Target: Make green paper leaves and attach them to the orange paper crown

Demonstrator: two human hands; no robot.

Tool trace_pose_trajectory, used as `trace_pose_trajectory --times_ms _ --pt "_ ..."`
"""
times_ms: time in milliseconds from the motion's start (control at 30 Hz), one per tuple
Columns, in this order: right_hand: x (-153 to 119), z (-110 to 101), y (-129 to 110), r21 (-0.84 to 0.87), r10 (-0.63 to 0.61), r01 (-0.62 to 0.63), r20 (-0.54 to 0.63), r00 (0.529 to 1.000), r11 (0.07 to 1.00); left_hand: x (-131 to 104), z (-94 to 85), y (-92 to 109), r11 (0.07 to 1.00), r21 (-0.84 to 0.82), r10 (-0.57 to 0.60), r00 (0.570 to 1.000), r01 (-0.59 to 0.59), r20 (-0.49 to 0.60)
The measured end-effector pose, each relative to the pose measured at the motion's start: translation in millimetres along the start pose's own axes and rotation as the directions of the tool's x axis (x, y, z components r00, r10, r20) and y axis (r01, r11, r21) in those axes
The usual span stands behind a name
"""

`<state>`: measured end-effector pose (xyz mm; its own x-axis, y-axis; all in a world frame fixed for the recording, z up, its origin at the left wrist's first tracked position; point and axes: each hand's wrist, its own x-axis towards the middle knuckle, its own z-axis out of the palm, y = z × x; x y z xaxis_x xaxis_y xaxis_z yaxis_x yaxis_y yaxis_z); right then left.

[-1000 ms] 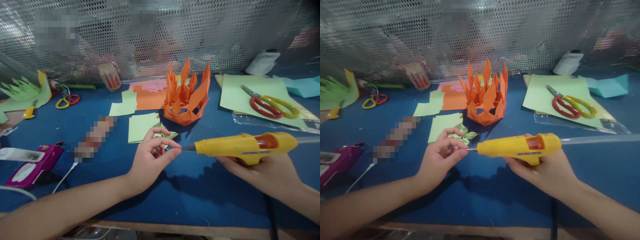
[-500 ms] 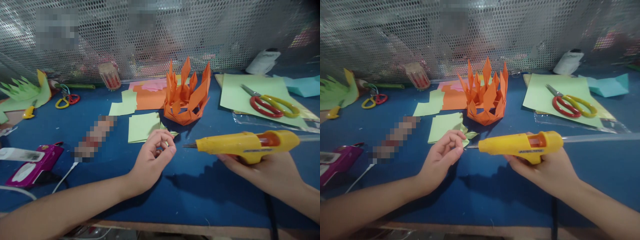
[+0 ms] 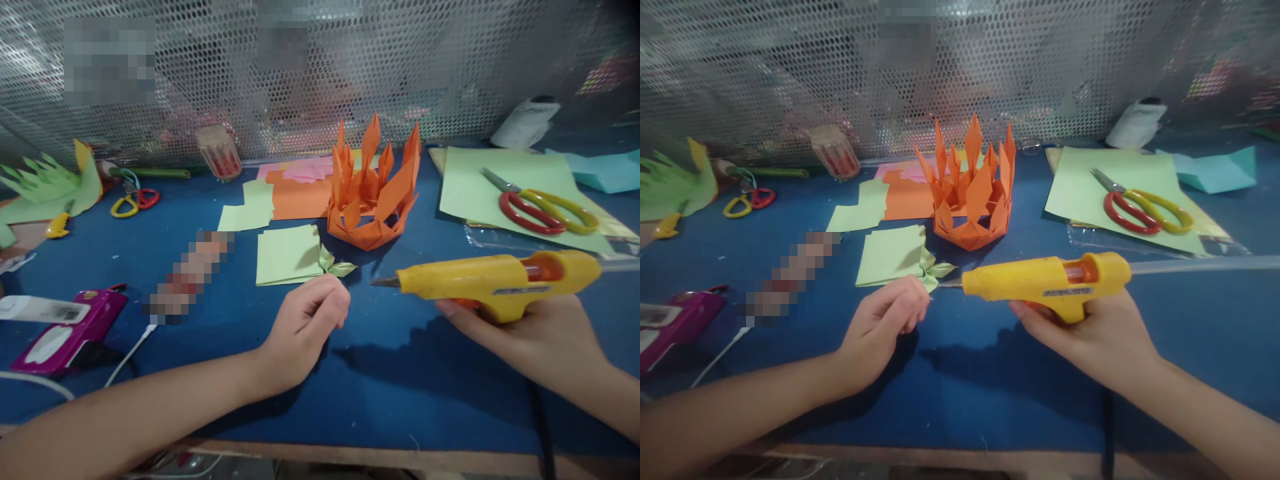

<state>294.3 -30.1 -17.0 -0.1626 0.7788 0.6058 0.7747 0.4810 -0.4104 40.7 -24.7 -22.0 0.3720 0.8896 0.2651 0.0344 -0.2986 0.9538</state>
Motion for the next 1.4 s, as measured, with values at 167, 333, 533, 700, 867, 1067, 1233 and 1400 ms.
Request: trace_pose_trajectory --times_ms 167,333,533,700,867,1067,1233,1400 --pt "-1.2 2.2 1.0 0.020 0.000 0.000 0.003 1.000 1.000 0.9 0.3 -1.5 1.000 -0.011 -0.020 0.991 0.019 -0.129" --pt "-1.6 3.7 2.9 0.049 0.009 -0.010 0.021 1.000 0.999 0.3 2.5 -1.8 0.998 -0.035 -0.051 0.975 0.044 -0.218" --pt "-0.3 1.9 0.4 0.093 0.044 -0.052 0.078 0.996 0.994 1.4 3.8 -0.5 0.998 -0.037 -0.062 0.975 0.056 -0.211" --pt "-2.0 2.4 3.5 0.095 0.053 -0.062 0.093 0.994 0.994 2.5 5.1 -0.6 0.998 -0.025 -0.063 0.978 0.059 -0.201" --pt "-2.0 2.8 3.4 0.087 0.035 -0.042 0.082 0.996 0.995 3.0 5.8 1.6 0.996 -0.019 -0.085 0.980 0.083 -0.178" --pt "0.9 1.7 2.0 0.102 0.004 -0.014 0.098 0.995 0.995 2.7 5.8 2.0 0.992 -0.044 -0.119 0.984 0.114 -0.136" --pt "5.0 -1.6 -3.1 0.156 0.009 -0.029 0.130 0.992 0.987 2.5 6.5 2.1 0.985 -0.104 -0.145 0.986 0.136 -0.086" --pt "4.0 -0.5 -2.2 0.143 0.077 -0.096 0.136 0.988 0.985 -0.6 8.5 0.9 0.962 -0.255 -0.132 0.985 0.101 -0.110"
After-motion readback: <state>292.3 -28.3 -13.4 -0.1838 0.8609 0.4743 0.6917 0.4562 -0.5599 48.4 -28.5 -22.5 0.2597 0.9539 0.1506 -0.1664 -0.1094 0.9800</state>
